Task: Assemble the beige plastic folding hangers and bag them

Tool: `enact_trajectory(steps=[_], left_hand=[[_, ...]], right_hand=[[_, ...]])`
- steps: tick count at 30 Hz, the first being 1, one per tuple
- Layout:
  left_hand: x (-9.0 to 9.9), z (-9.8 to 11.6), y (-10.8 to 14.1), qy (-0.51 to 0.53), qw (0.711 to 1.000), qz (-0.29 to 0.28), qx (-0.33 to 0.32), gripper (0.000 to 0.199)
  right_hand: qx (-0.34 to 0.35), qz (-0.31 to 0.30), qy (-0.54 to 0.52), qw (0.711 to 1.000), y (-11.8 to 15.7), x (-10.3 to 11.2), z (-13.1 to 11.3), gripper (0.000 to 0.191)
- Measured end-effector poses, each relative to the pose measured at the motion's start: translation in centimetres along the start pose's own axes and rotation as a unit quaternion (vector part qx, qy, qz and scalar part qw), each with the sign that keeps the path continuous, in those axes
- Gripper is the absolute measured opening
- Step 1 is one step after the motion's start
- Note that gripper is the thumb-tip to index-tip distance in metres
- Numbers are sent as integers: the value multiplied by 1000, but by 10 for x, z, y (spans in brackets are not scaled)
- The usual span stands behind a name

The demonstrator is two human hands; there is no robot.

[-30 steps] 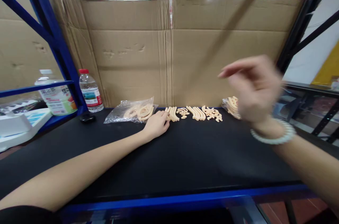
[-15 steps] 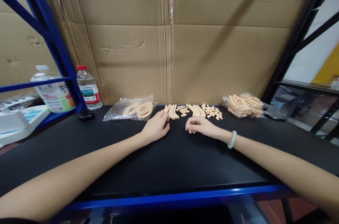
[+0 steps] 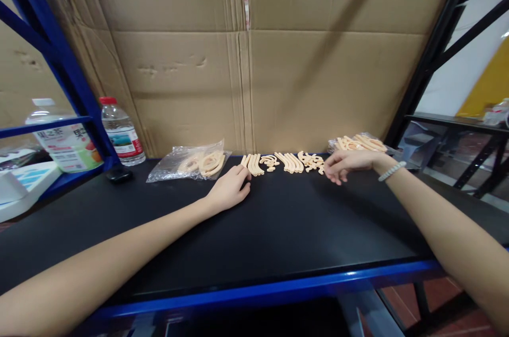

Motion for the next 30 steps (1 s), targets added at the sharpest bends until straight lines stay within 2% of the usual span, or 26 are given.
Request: enact_trajectory(steps=[2,5,8,11,12,13,14,15,16,17,18,19,20,21,23,25,28,30], left_hand=[[-1,-1,-1,0,1000,0,-4,9],[-3,-3,-1,-3,1000,-6,-3,10],[-3,-3,-1,0,1000,-9,-3,10],[-2,-1,-2,4,1000,-10,-2,11],[-2,-1,-2,4,1000,-12,-1,11],[-2,-1,-2,2,1000,-14,1,11],[-2,-1,-3,1,1000,-16,2,11],[-2,-1,-3,0,1000,-18,3,11],[-2,-1,-3,-1,1000,-18,3,11],[-2,-1,-3,-1,1000,-17,2,10],[-2,-1,-3,0,1000,-15,0,10],[-2,-1,-3,1,1000,-13,-1,10],[-2,-2,-3,1,1000,-11,-1,10],[-3,-2,-3,1,1000,-9,1,11],[-3,-3,-2,-1,1000,-5,10,12],[-2,-3,-1,-3,1000,2,21,14],[1,-5,1,-3,999,24,40,14],[3,-8,1,-4,998,38,57,12]], right_hand=[[-103,-37,22,994,3,2,25,17],[-155,-51,51,985,-7,-1,35,16],[-112,-29,95,989,-33,-22,11,14],[7,9,143,990,-51,-62,-42,13],[52,-5,141,989,-54,-82,-61,12],[81,-54,130,987,-55,-106,-76,11],[95,-146,103,979,-55,-134,-88,10],[99,-279,73,952,-49,-165,-96,13],[84,-428,58,898,-38,-195,-100,16],[61,-546,46,835,-24,-215,-101,19],[39,-632,40,773,-10,-226,-99,22],[23,-685,42,727,-1,-230,-97,26],[16,-708,47,704,5,-228,-94,29],[19,-710,55,702,7,-221,-92,31],[40,-680,69,729,8,-201,-87,36],[70,-613,61,785,5,-176,-84,39],[138,-455,16,880,-3,-136,-81,38],[178,-351,-4,919,-11,-116,-78,35]])
Point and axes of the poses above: each hand's wrist, its own y-axis away from the middle knuckle, its own x-axis out of the back of the hand, z = x × y, the point moved 7 cm from there along -y, towards the middle knuckle, and after that the axes turned 13 degrees about -z, right-handed, at the moved point
